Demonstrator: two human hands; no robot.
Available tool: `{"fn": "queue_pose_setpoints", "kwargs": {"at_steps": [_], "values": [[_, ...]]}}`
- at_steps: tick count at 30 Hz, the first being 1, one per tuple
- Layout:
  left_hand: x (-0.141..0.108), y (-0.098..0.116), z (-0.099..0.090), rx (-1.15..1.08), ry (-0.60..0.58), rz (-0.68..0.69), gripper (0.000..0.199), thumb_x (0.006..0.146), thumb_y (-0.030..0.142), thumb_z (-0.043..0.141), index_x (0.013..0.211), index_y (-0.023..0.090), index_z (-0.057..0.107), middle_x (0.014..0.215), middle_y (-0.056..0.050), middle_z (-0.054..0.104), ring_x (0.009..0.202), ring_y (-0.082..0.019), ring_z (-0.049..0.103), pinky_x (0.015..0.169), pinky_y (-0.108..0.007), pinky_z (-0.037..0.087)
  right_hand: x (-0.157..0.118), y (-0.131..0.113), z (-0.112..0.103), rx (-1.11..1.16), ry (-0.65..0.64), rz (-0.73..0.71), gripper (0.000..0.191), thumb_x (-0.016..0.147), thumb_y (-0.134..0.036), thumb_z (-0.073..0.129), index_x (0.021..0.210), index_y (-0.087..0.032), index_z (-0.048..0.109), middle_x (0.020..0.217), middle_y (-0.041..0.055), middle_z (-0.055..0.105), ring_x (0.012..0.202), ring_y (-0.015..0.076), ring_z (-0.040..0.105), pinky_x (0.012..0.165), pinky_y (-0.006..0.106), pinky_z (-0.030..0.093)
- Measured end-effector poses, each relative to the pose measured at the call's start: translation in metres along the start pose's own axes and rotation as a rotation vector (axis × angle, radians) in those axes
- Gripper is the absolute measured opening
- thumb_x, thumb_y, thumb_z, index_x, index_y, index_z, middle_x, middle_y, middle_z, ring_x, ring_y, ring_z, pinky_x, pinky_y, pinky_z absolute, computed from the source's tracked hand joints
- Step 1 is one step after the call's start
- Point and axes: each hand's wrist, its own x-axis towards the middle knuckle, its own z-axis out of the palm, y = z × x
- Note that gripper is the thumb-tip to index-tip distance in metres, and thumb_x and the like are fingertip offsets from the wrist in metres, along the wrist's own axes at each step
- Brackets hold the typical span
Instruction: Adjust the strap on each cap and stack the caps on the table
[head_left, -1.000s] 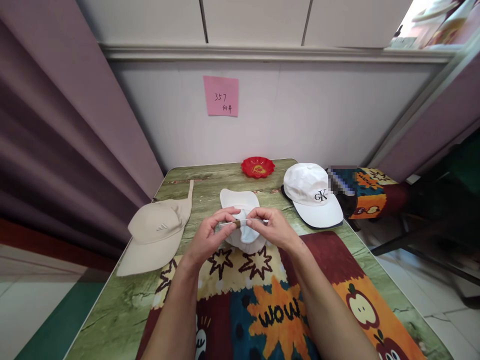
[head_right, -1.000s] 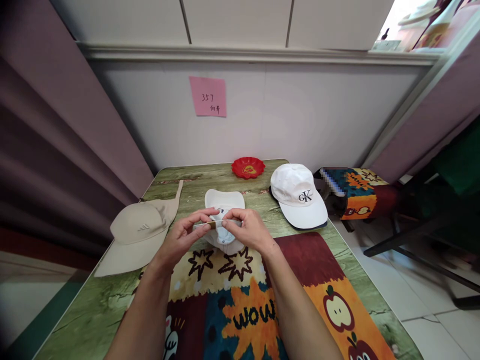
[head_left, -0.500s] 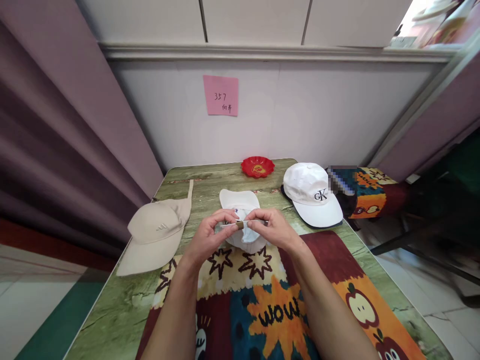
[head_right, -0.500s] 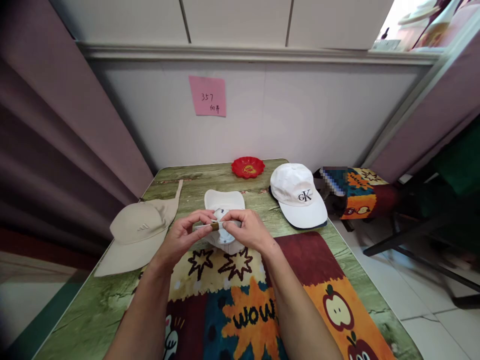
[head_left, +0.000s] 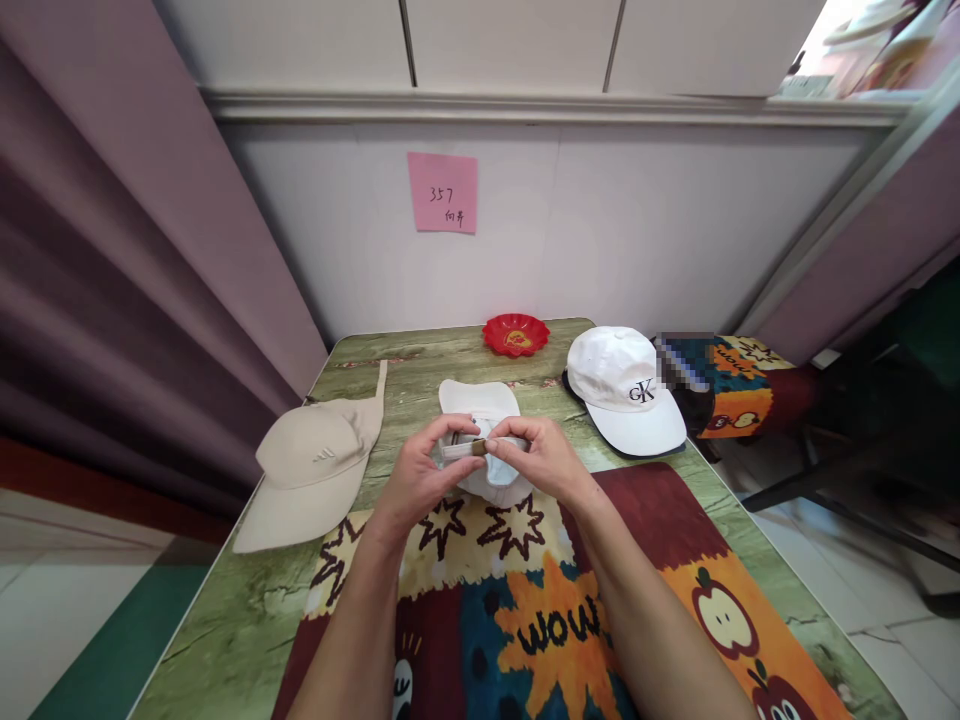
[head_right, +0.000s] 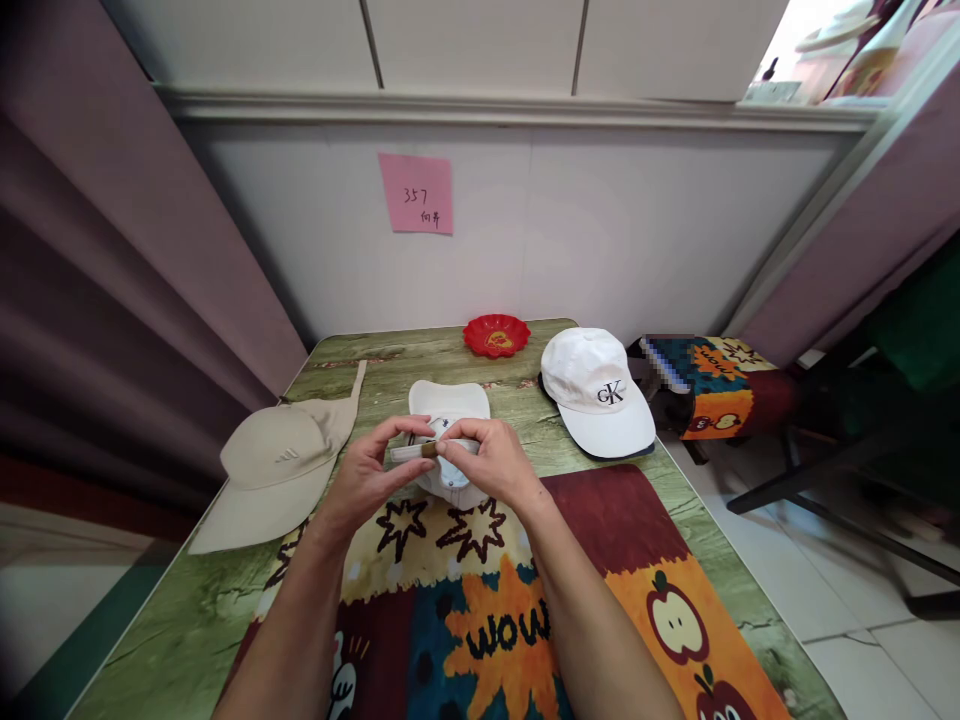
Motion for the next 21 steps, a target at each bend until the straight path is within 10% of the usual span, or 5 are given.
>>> {"fn": "queue_pose_setpoints", "kwargs": {"at_steps": [12, 21], "values": [[0.002, 0.002, 0.002, 0.047, 0.054, 0.080, 0.019, 0.080, 0.034, 0.076, 0.093, 0.021, 0.071, 0.102, -0.008, 0.073, 0.101, -0.024, 0.066, 0.096, -0.037, 0.049, 0.001, 0.000, -0.002, 0.008, -0.042, -0.033, 0.022, 0.087, -0.038, 0.060, 0.082, -0.020, 0.071, 0.072, 0.0009, 0.066, 0.072, 0.0169, 0.056, 0.065, 0.025, 0.042], [-0.001, -0.004, -0.008, 0.167, -0.111, -0.025, 0.038, 0.088, 0.041, 0.063, 0.121, 0.022, 0.064, 0.132, -0.010, 0.062, 0.131, -0.029, 0.049, 0.111, -0.042, 0.036, -0.003, -0.005, -0.003, -0.072, -0.032, -0.044, 0.021, 0.088, -0.036, 0.060, 0.081, -0.019, 0.070, 0.068, -0.0018, 0.061, 0.060, 0.0117, 0.046, 0.058, 0.023, 0.034]]}}
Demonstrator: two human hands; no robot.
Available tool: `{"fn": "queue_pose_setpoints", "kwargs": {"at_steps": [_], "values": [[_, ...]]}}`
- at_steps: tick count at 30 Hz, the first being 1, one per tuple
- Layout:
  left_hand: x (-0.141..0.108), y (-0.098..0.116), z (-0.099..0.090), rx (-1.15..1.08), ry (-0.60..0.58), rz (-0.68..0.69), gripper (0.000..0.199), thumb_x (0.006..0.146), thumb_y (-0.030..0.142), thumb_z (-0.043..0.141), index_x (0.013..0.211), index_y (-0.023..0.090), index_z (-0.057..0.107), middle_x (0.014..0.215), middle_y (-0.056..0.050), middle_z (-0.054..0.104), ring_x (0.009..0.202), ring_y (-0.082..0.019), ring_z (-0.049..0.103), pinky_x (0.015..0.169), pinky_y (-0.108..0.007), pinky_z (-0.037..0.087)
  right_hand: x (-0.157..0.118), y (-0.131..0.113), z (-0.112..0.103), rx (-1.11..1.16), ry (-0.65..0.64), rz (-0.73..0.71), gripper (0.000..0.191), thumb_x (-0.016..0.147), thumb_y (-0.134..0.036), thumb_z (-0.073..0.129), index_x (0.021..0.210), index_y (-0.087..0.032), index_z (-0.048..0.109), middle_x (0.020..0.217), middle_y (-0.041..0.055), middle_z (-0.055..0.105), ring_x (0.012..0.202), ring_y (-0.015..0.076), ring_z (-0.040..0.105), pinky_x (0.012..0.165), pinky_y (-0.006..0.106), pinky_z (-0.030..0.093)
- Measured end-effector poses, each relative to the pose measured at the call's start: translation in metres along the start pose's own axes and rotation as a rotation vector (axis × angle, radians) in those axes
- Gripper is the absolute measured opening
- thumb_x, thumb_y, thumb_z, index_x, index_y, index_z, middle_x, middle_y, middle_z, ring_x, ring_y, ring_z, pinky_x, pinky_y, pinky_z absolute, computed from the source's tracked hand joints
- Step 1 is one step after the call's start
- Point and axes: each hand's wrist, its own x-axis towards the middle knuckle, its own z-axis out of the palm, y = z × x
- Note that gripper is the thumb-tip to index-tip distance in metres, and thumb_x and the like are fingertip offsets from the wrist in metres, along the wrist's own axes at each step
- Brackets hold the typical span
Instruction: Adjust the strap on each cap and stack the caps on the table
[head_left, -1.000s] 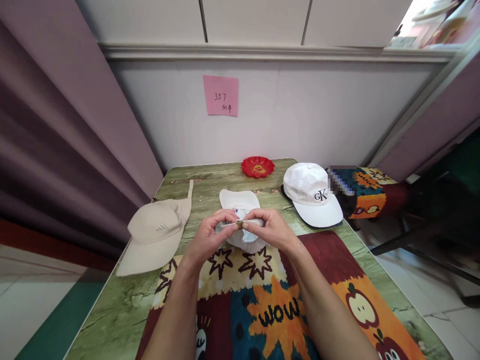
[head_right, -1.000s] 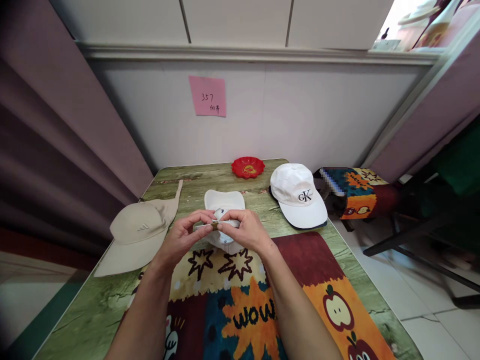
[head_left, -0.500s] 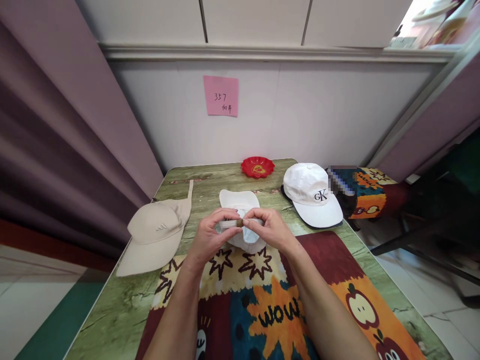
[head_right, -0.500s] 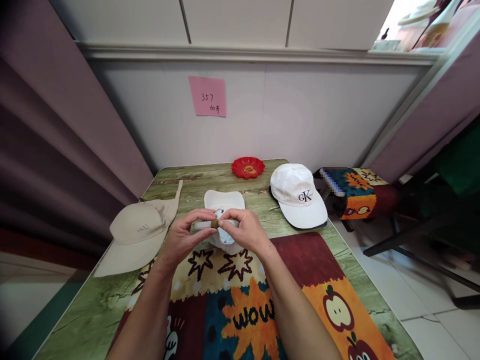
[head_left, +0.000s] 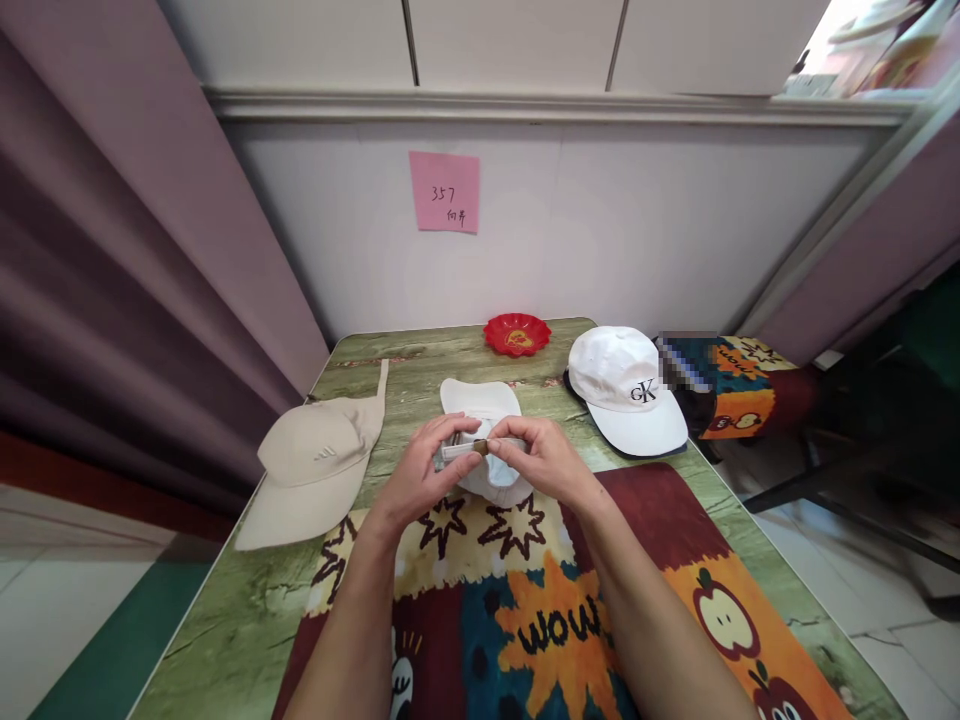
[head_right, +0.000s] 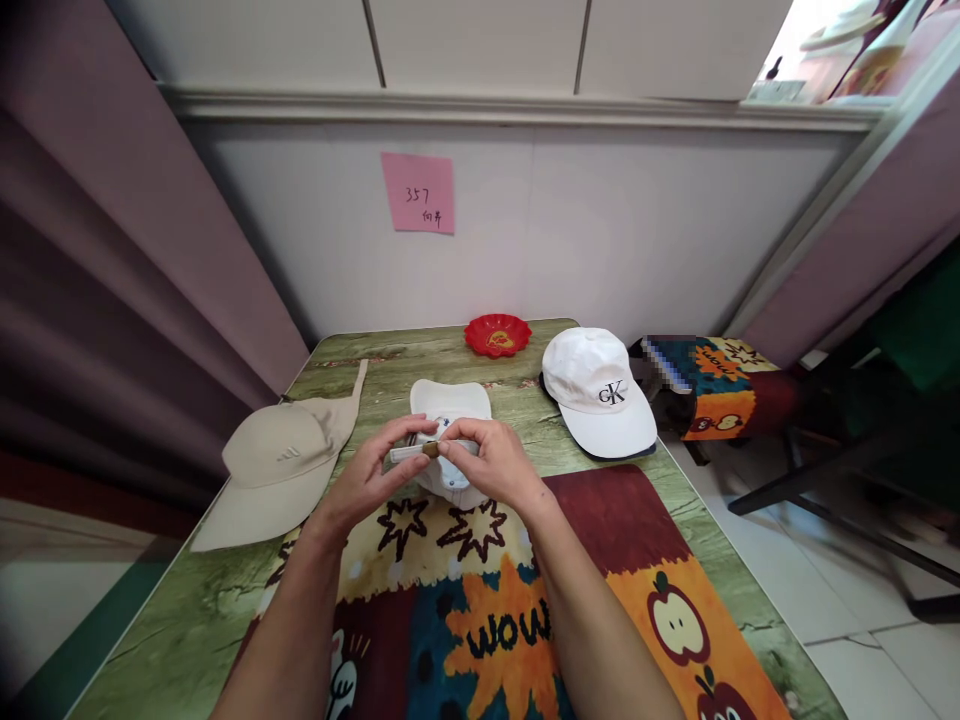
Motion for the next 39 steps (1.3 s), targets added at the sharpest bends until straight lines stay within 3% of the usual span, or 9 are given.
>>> {"fn": "queue_pose_setpoints", "kwargs": {"at_steps": [6, 19, 24, 28, 33, 36, 39], "values": [[0.001, 0.002, 0.001, -0.080, 0.004, 0.029, 0.021, 0.087, 0.038, 0.064, 0.098, 0.021, 0.069, 0.112, -0.010, 0.068, 0.123, -0.028, 0.055, 0.107, -0.040, 0.039, -0.001, -0.004, 0.000, -0.013, -0.011, 0.002, 0.020, 0.087, -0.035, 0.061, 0.079, -0.019, 0.069, 0.067, -0.0024, 0.061, 0.058, 0.0109, 0.044, 0.056, 0.023, 0.032], [0.000, -0.002, 0.004, -0.257, -0.002, -0.047, 0.019, 0.084, 0.037, 0.068, 0.089, 0.018, 0.068, 0.118, -0.013, 0.067, 0.120, -0.029, 0.058, 0.108, -0.042, 0.038, -0.002, -0.002, -0.002, -0.003, -0.039, 0.002, 0.023, 0.086, -0.040, 0.063, 0.082, -0.019, 0.070, 0.068, -0.0016, 0.061, 0.060, 0.0113, 0.046, 0.056, 0.022, 0.033], [0.000, -0.002, 0.003, -0.246, 0.014, -0.056, 0.019, 0.085, 0.038, 0.066, 0.084, 0.019, 0.068, 0.117, -0.012, 0.067, 0.118, -0.029, 0.059, 0.107, -0.043, 0.038, -0.002, 0.001, -0.018, 0.066, -0.045, -0.006, 0.028, 0.092, -0.040, 0.056, 0.084, -0.017, 0.071, 0.078, 0.0016, 0.068, 0.073, 0.0151, 0.057, 0.065, 0.024, 0.040], [0.001, -0.003, 0.004, -0.241, 0.033, -0.063, 0.020, 0.083, 0.039, 0.069, 0.083, 0.019, 0.068, 0.115, -0.013, 0.070, 0.117, -0.030, 0.060, 0.107, -0.044, 0.040, -0.002, 0.019, -0.036, 0.069, -0.016, -0.002, 0.034, 0.097, -0.039, 0.047, 0.093, -0.017, 0.073, 0.086, 0.0048, 0.071, 0.083, 0.0188, 0.064, 0.075, 0.028, 0.047], [-0.002, -0.008, -0.008, -0.208, 0.017, -0.099, 0.026, 0.087, 0.041, 0.064, 0.101, 0.021, 0.072, 0.128, -0.012, 0.068, 0.128, -0.032, 0.055, 0.110, -0.046, 0.038, -0.005, 0.050, -0.054, -0.234, 0.022, 0.059, 0.030, 0.092, -0.021, 0.046, 0.106, -0.021, 0.072, 0.108, 0.0072, 0.073, 0.101, 0.0231, 0.066, 0.092, 0.037, 0.048], [-0.006, -0.015, -0.020, -0.154, 0.107, -0.107, 0.029, 0.092, 0.038, 0.053, 0.109, 0.022, 0.071, 0.130, -0.010, 0.067, 0.130, -0.031, 0.053, 0.110, -0.045, 0.038, -0.008, 0.064, -0.059, -0.464, 0.002, 0.141, 0.048, 0.082, -0.008, 0.050, 0.123, -0.025, 0.067, 0.122, 0.0076, 0.068, 0.112, 0.0259, 0.063, 0.099, 0.042, 0.046], [-0.006, -0.024, -0.022, 0.020, 0.092, -0.081, 0.034, 0.086, 0.022, 0.051, 0.115, 0.022, 0.068, 0.135, -0.009, 0.062, 0.133, -0.029, 0.050, 0.113, -0.046, 0.035, -0.008, 0.073, -0.057, -0.544, -0.072, 0.136, 0.074, 0.072, -0.001, 0.053, 0.139, -0.032, 0.055, 0.139, 0.0065, 0.058, 0.126, 0.0269, 0.055, 0.107, 0.043, 0.041]]}}
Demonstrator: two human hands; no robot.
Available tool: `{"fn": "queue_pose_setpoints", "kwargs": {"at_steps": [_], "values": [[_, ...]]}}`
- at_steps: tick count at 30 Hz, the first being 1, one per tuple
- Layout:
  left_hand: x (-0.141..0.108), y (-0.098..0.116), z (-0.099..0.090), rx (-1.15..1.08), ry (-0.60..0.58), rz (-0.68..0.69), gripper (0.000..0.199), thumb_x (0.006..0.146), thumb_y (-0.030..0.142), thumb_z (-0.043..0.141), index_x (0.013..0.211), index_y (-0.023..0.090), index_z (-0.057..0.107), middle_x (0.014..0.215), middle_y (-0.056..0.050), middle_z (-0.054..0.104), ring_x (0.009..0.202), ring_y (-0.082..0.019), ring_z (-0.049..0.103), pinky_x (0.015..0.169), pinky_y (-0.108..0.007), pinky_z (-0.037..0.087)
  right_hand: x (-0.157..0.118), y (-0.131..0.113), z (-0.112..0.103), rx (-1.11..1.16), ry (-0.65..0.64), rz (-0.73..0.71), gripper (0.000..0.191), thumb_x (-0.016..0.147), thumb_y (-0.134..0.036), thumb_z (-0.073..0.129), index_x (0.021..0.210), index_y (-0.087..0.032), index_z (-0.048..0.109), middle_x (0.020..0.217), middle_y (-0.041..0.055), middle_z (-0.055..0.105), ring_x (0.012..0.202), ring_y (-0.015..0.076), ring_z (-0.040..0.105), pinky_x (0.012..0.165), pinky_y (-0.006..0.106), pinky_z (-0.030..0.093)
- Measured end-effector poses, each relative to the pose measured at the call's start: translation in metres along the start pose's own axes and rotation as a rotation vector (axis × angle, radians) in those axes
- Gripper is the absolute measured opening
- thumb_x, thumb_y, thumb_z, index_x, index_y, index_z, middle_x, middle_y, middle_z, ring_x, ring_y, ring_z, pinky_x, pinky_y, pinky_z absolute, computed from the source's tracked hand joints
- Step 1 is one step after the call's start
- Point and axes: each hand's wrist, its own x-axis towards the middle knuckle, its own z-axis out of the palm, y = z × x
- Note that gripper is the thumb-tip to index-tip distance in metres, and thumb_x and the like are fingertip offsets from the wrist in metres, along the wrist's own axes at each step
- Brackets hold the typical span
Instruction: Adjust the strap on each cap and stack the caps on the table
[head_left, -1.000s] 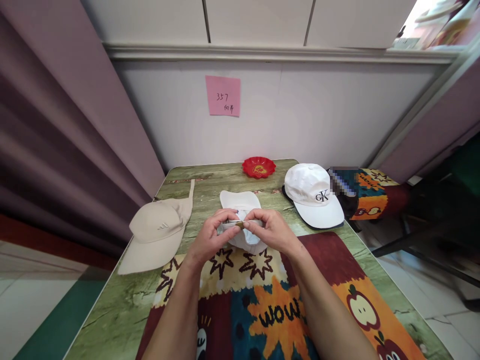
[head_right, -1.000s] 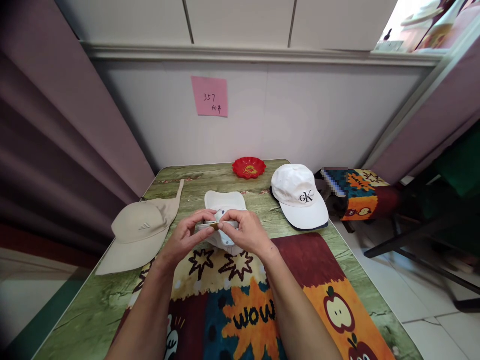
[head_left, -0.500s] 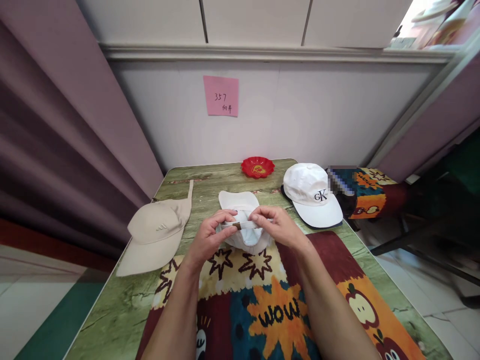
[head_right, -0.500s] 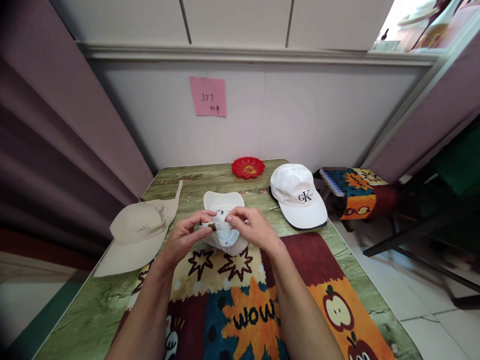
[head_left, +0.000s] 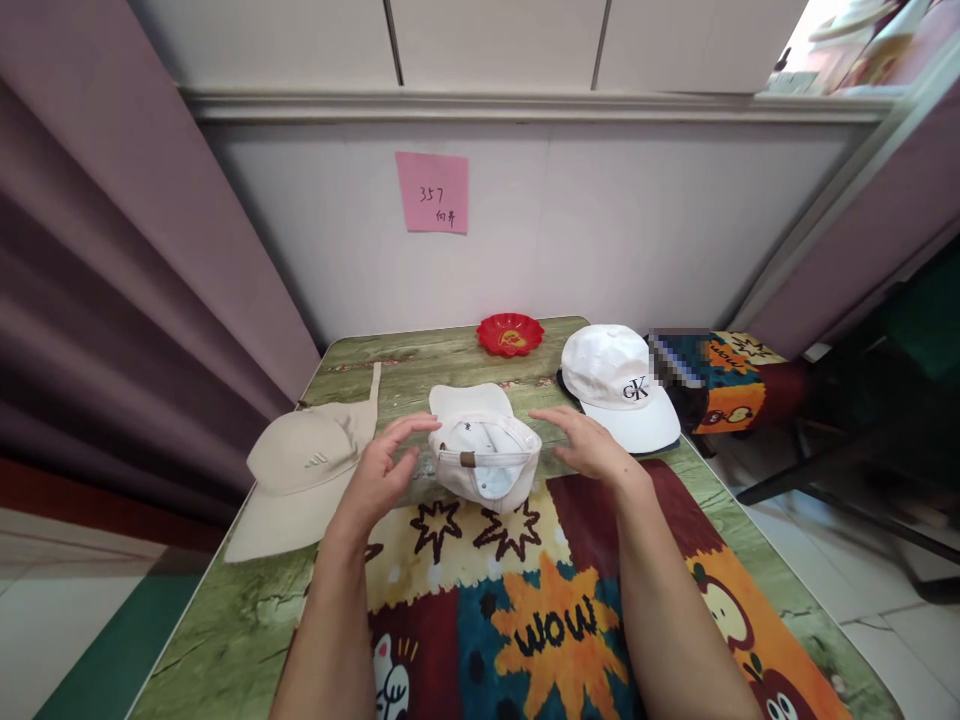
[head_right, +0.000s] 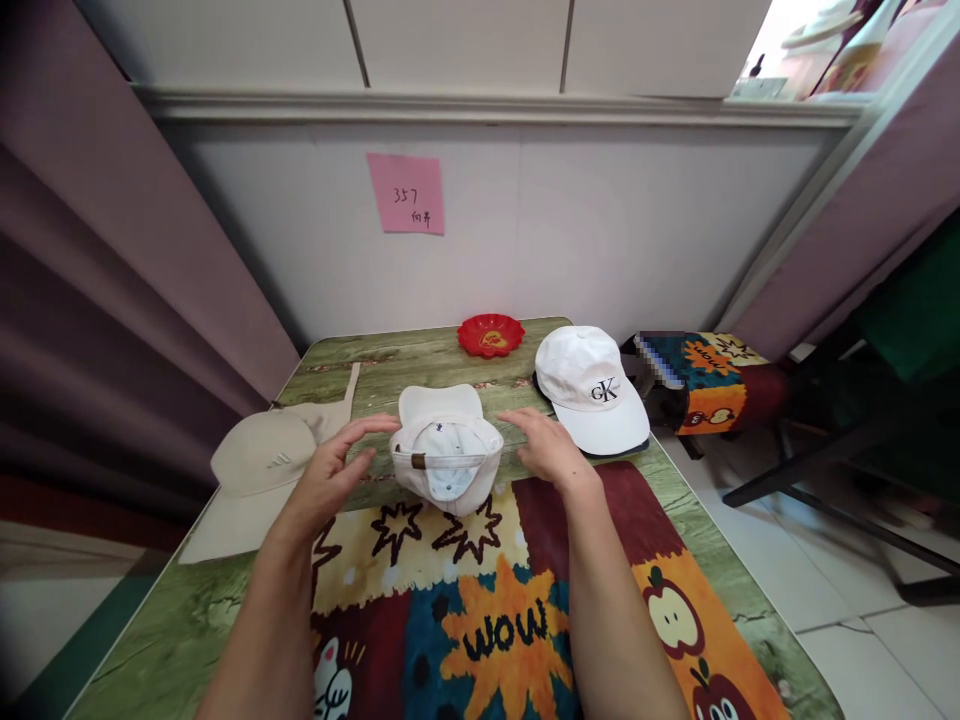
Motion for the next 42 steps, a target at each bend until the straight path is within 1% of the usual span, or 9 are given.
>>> {"fn": "queue_pose_setpoints", "kwargs": {"at_steps": [5, 11, 16, 19, 22, 30, 33, 37, 42], "values": [[0.004, -0.011, 0.019, 0.223, -0.083, 0.041, 0.058, 0.073, 0.007, 0.046, 0.125, 0.026, 0.062, 0.144, -0.007, 0.056, 0.139, -0.028, 0.043, 0.118, -0.060, 0.018, 0.009, -0.003, 0.021, -0.034, -0.019, -0.092, 0.081, 0.073, 0.002, 0.055, 0.145, -0.035, 0.048, 0.154, 0.0089, 0.041, 0.141, 0.0289, 0.041, 0.113, 0.047, 0.034], [0.005, -0.005, 0.018, 0.112, -0.118, 0.029, 0.027, 0.080, 0.012, 0.049, 0.092, 0.026, 0.069, 0.129, -0.007, 0.068, 0.138, -0.030, 0.045, 0.118, -0.064, 0.009, 0.017, -0.013, 0.024, 0.078, 0.062, -0.214, 0.036, 0.085, -0.009, 0.056, 0.108, -0.030, 0.076, 0.145, 0.0082, 0.053, 0.134, 0.0282, 0.049, 0.112, 0.051, 0.034], [-0.005, 0.015, 0.005, -0.343, -0.025, -0.019, 0.023, 0.089, 0.029, 0.062, 0.108, 0.022, 0.072, 0.115, -0.009, 0.074, 0.114, -0.029, 0.064, 0.098, -0.042, 0.048, 0.008, -0.034, 0.001, 0.573, 0.210, -0.356, 0.020, 0.088, -0.027, 0.064, 0.104, -0.025, 0.076, 0.125, 0.0075, 0.068, 0.119, 0.0264, 0.061, 0.104, 0.044, 0.044], [-0.008, 0.028, 0.008, -0.747, 0.142, -0.080, 0.033, 0.084, 0.031, 0.071, 0.115, 0.021, 0.070, 0.100, -0.007, 0.077, 0.085, -0.022, 0.072, 0.074, -0.028, 0.056, 0.000, -0.050, -0.005, 0.982, 0.195, -0.246, 0.024, 0.089, -0.039, 0.065, 0.100, -0.022, 0.077, 0.097, 0.0042, 0.077, 0.089, 0.0214, 0.069, 0.080, 0.033, 0.054], [-0.003, 0.035, 0.017, -1.064, 0.250, -0.137, 0.040, 0.076, 0.026, 0.078, 0.115, 0.023, 0.070, 0.092, -0.004, 0.079, 0.084, -0.022, 0.074, 0.072, -0.025, 0.057, -0.002, -0.061, -0.002, 1.387, 0.075, -0.079, 0.024, 0.083, -0.037, 0.073, 0.097, -0.019, 0.076, 0.085, 0.0021, 0.077, 0.072, 0.0165, 0.069, 0.067, 0.025, 0.053], [0.013, 0.004, 0.040, -1.539, 0.152, -0.542, 0.041, 0.094, 0.017, 0.047, 0.132, 0.017, 0.062, 0.108, -0.008, 0.078, 0.108, -0.027, 0.070, 0.100, -0.040, 0.053, 0.022, -0.054, 0.019, 2.058, -0.115, 0.243, 0.026, 0.099, -0.025, 0.050, 0.112, -0.015, 0.069, 0.101, 0.0054, 0.078, 0.095, 0.0175, 0.073, 0.094, 0.032, 0.055], [0.010, -0.001, 0.048, -1.705, 0.103, -0.465, 0.048, 0.101, 0.039, 0.036, 0.139, 0.018, 0.056, 0.118, -0.010, 0.074, 0.121, -0.028, 0.063, 0.108, -0.043, 0.046, 0.029, -0.050, 0.033, 2.153, -0.175, 0.333, 0.036, 0.103, -0.032, 0.039, 0.119, -0.013, 0.065, 0.102, 0.0075, 0.078, 0.101, 0.0198, 0.072, 0.101, 0.039, 0.051], [0.002, 0.008, 0.055, -1.815, 0.082, -0.321, 0.081, 0.091, 0.072, 0.030, 0.145, 0.016, 0.049, 0.135, -0.015, 0.064, 0.137, -0.034, 0.047, 0.114, -0.050, 0.034, 0.036, -0.053, 0.052, 2.218, -0.148, 0.428, 0.038, 0.103, -0.034, 0.037, 0.114, -0.013, 0.067, 0.098, 0.0073, 0.079, 0.105, 0.0202, 0.071, 0.106, 0.041, 0.047], [-0.001, 0.018, 0.058, -1.849, 0.066, -0.176, 0.096, 0.083, 0.082, 0.032, 0.153, 0.016, 0.036, 0.148, -0.018, 0.051, 0.144, -0.038, 0.033, 0.117, -0.057, 0.022, 0.038, -0.063, 0.060, 2.216, -0.139, 0.524, 0.037, 0.102, -0.028, 0.035, 0.104, -0.012, 0.068, 0.091, 0.0093, 0.078, 0.113, 0.0223, 0.067, 0.111, 0.045, 0.042]]}}
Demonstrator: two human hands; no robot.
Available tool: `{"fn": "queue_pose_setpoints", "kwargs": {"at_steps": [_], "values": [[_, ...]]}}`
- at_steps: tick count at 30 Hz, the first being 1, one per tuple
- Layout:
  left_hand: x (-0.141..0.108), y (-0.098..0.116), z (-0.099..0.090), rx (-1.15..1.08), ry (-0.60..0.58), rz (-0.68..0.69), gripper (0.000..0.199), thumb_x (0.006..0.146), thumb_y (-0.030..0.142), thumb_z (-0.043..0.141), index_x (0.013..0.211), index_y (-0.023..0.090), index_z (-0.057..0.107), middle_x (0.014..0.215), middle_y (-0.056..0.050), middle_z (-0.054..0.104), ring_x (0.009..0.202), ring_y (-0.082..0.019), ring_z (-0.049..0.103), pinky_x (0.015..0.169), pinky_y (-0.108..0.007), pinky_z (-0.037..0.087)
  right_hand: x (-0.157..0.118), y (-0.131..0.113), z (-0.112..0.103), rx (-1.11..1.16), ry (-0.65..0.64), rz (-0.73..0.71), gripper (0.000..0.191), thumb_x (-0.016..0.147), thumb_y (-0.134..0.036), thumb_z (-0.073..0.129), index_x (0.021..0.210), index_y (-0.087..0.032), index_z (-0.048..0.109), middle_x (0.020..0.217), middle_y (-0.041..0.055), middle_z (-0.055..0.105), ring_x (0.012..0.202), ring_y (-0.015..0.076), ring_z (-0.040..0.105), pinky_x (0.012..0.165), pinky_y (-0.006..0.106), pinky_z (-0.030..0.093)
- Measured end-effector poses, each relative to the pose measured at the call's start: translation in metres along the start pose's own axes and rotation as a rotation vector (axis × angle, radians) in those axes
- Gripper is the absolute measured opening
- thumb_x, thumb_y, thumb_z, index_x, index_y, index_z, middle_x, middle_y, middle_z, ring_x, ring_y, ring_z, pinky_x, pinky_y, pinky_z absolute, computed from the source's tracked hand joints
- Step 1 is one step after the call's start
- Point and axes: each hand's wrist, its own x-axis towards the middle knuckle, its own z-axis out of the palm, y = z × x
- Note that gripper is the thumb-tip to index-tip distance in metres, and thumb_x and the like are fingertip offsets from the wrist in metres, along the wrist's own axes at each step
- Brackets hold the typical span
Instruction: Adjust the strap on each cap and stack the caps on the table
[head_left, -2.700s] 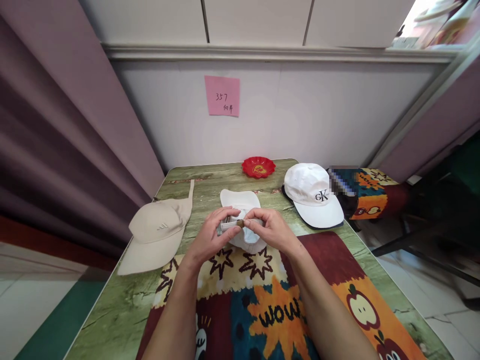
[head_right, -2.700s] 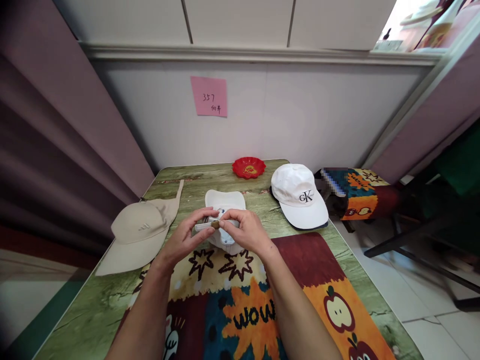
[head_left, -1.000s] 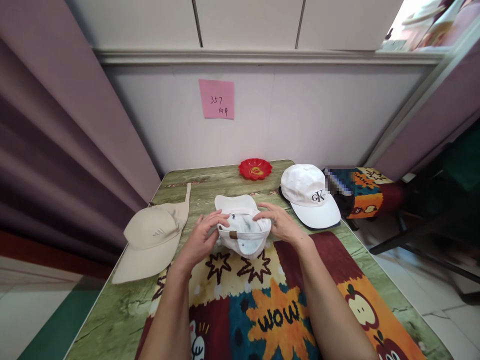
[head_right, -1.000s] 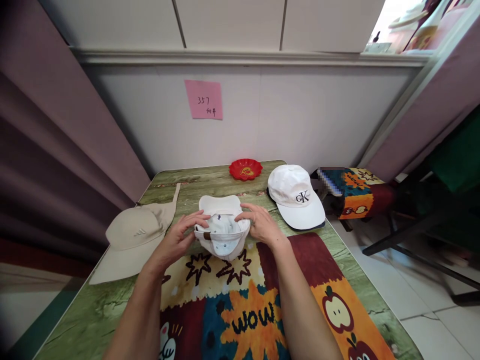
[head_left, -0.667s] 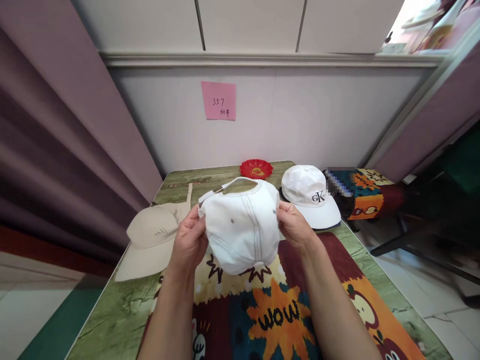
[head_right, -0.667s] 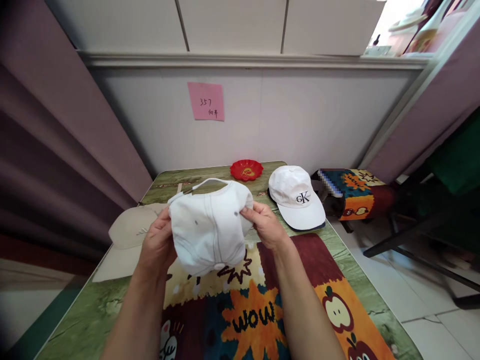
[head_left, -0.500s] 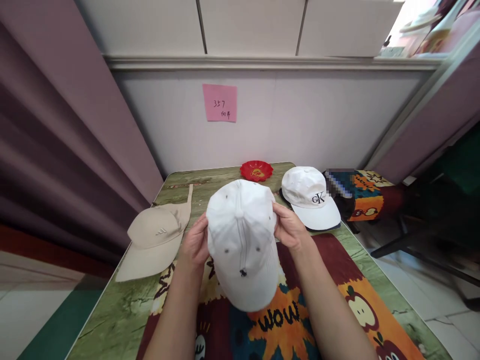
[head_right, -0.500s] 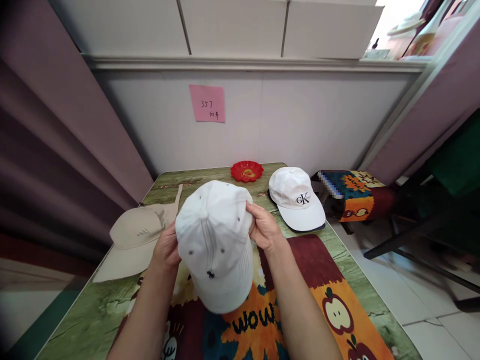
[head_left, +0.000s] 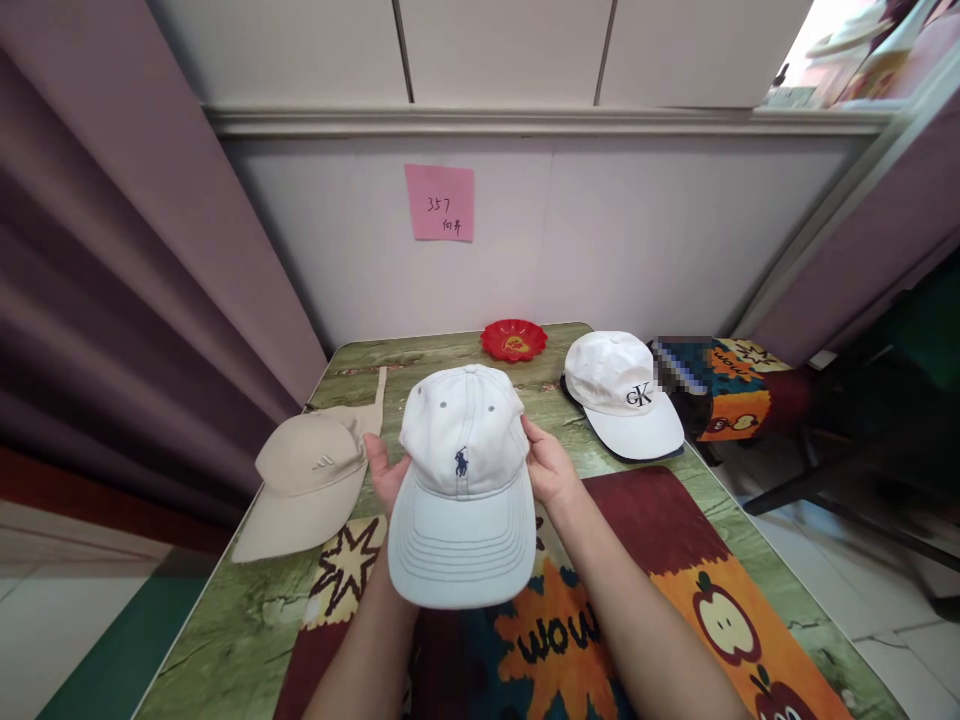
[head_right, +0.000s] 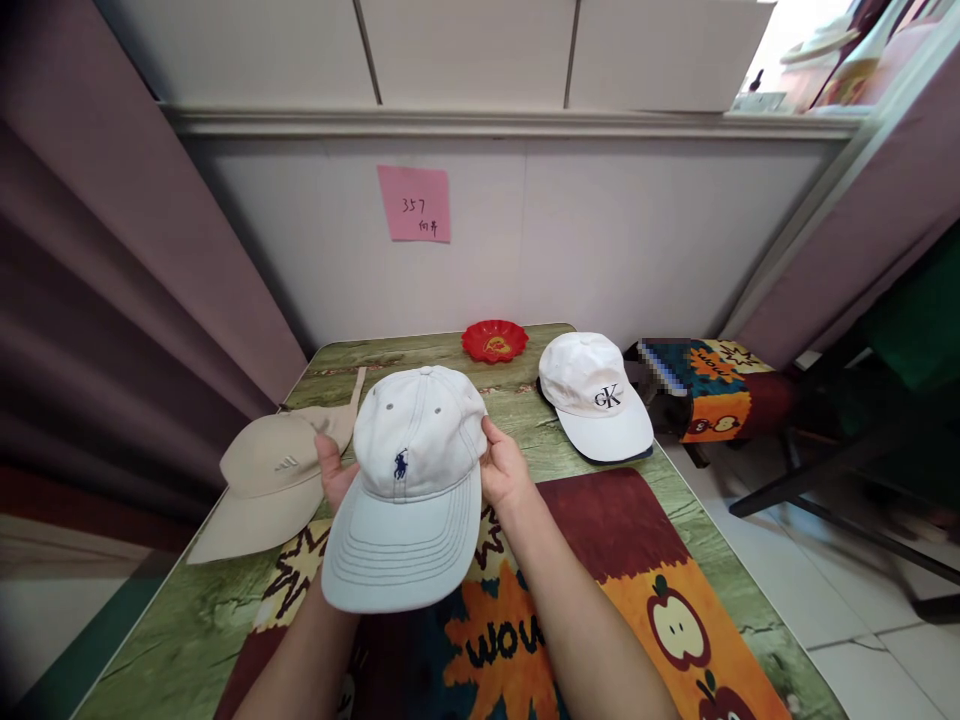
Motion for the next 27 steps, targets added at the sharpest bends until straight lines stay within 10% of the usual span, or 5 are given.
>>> {"fn": "queue_pose_setpoints", "kwargs": {"at_steps": [8, 19, 27], "values": [[0.005, -0.001, -0.007, -0.063, -0.015, 0.022, 0.093, 0.084, 0.080, 0.034, 0.154, 0.018, 0.034, 0.152, -0.016, 0.046, 0.145, -0.036, 0.031, 0.120, -0.054, 0.016, -0.034, 0.024, 0.027, 0.018, -0.337, -0.215, 0.075, 0.090, -0.075, 0.029, 0.130, -0.020, 0.061, 0.128, 0.0114, 0.068, 0.134, 0.0289, 0.050, 0.116, 0.057, 0.026], [-0.007, -0.006, 0.029, -0.028, 0.103, -0.007, 0.094, 0.083, 0.081, 0.036, 0.150, 0.015, 0.042, 0.147, -0.018, 0.052, 0.142, -0.040, 0.036, 0.116, -0.056, 0.026, -0.019, 0.019, 0.009, -0.125, -0.275, -0.110, 0.069, 0.095, -0.065, 0.029, 0.135, -0.016, 0.058, 0.127, 0.0108, 0.069, 0.130, 0.0270, 0.054, 0.116, 0.052, 0.028], [-0.002, -0.004, 0.021, 0.038, 0.142, -0.029, 0.078, 0.091, 0.070, 0.030, 0.145, 0.017, 0.049, 0.140, -0.016, 0.060, 0.139, -0.037, 0.043, 0.114, -0.055, 0.031, -0.016, 0.013, 0.009, -0.070, -0.128, -0.112, 0.065, 0.098, -0.056, 0.023, 0.127, -0.013, 0.063, 0.115, 0.0121, 0.074, 0.123, 0.0266, 0.060, 0.113, 0.050, 0.035]]}}
